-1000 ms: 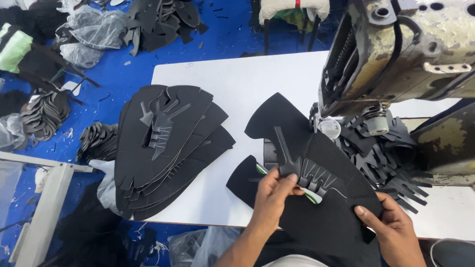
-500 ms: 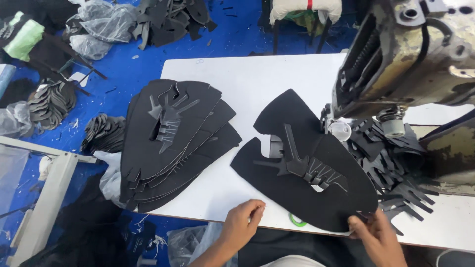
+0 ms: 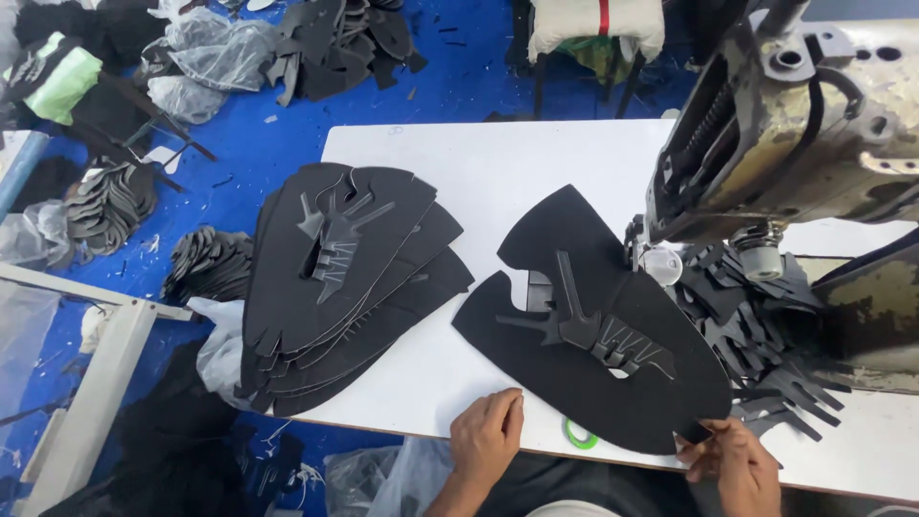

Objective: The person sews black fabric pieces using a sewing machine, aligning edges and guiding the material through the needle. They trim excess thread with scissors and inspect the stitched seams before stacking the finished parts.

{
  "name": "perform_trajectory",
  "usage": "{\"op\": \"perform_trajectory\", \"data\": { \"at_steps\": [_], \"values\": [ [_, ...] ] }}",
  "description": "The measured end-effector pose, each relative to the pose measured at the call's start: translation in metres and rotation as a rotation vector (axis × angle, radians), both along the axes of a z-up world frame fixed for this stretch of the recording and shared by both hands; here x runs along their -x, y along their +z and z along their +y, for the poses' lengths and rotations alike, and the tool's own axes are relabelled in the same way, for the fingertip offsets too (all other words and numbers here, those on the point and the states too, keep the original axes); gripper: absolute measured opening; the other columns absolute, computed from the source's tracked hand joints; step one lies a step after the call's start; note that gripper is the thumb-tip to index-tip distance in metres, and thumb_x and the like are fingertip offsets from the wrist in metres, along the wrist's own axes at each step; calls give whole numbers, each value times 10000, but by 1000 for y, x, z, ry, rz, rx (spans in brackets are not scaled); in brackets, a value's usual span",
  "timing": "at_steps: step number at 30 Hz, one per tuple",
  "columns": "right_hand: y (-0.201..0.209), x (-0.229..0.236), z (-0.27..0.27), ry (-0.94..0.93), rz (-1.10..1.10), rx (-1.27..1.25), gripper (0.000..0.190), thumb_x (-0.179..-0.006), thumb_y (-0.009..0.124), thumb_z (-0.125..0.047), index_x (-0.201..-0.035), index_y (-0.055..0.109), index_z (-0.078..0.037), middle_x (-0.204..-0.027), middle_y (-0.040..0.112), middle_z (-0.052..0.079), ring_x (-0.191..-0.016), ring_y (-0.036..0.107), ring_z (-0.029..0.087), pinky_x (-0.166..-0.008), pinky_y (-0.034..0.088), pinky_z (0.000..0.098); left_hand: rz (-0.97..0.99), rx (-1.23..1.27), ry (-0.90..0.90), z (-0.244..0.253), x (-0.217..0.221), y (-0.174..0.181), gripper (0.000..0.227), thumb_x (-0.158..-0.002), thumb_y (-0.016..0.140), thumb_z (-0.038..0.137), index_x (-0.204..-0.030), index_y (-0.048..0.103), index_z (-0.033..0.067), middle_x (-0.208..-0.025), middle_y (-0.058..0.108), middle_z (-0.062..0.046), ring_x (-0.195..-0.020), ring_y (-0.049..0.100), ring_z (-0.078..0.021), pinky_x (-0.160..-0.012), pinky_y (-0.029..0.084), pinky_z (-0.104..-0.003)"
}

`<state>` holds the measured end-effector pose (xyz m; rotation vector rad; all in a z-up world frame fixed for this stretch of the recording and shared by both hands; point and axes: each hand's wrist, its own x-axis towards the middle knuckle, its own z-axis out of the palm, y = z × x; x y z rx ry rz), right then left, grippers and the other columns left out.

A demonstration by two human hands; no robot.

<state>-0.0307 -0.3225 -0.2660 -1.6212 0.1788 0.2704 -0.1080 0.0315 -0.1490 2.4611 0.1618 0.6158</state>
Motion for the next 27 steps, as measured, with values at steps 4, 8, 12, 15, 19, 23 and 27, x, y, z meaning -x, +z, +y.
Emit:
{"op": "perform_trajectory", "data": {
  "at_steps": [4,8,12,15,19,23,27],
  "values": [
    [7,4,6,-55,-83,64,591,-1131,324,-430,-1174,616,81,-729,718,208,-555,683,246,-515,550,351,-6,-14,49,-1,-1,-6,112,-903,728,130,-997,741,72,-765,738,-61,-622,680,-221,-541,531,-355],
    [2,9,6,-27,-72,102,571,-1109,387,-409,-1138,639,102,-744,715,227,-593,697,253,-523,549,355,10,-21,29,0,-1,-1,113,-905,730,130,-1000,737,70,-759,731,-67,-615,675,-225,-534,529,-358],
    [-3,5,4,10,-106,58,565,-1081,395,-405,-1141,642,99,-816,736,201,-615,700,240,-514,549,340,22,-23,14,0,0,-3,111,-912,727,127,-1005,726,68,-764,729,-68,-620,678,-224,-540,533,-358],
    [-14,0,1,-15,-78,73,570,-1088,396,-411,-1161,626,104,-814,725,214,-637,706,251,-507,537,345,-8,-34,33,-1,-5,-2,114,-903,728,127,-1003,722,71,-777,734,-70,-628,682,-226,-547,537,-359],
    [-14,4,0,-46,-53,97,597,-1103,397,-430,-1174,629,116,-747,703,248,-636,713,275,-504,535,354,-4,-25,38,-2,-2,1,110,-906,730,127,-1001,719,74,-786,740,-68,-638,687,-229,-562,543,-364],
    [-35,3,-11,-52,-63,50,603,-1102,408,-435,-1194,608,126,-728,690,262,-613,697,290,-505,539,357,-8,-18,31,-2,-3,0,107,-906,732,125,-1000,716,75,-794,744,-67,-643,692,-227,-566,545,-365],
    [-31,1,-11,-47,-41,68,630,-1093,402,-453,-1183,612,134,-731,697,263,-598,700,298,-486,527,363,-40,-22,37,-3,-3,-1,108,-897,734,121,-993,716,77,-789,740,-62,-643,691,-225,-562,541,-361]
  ]
}}
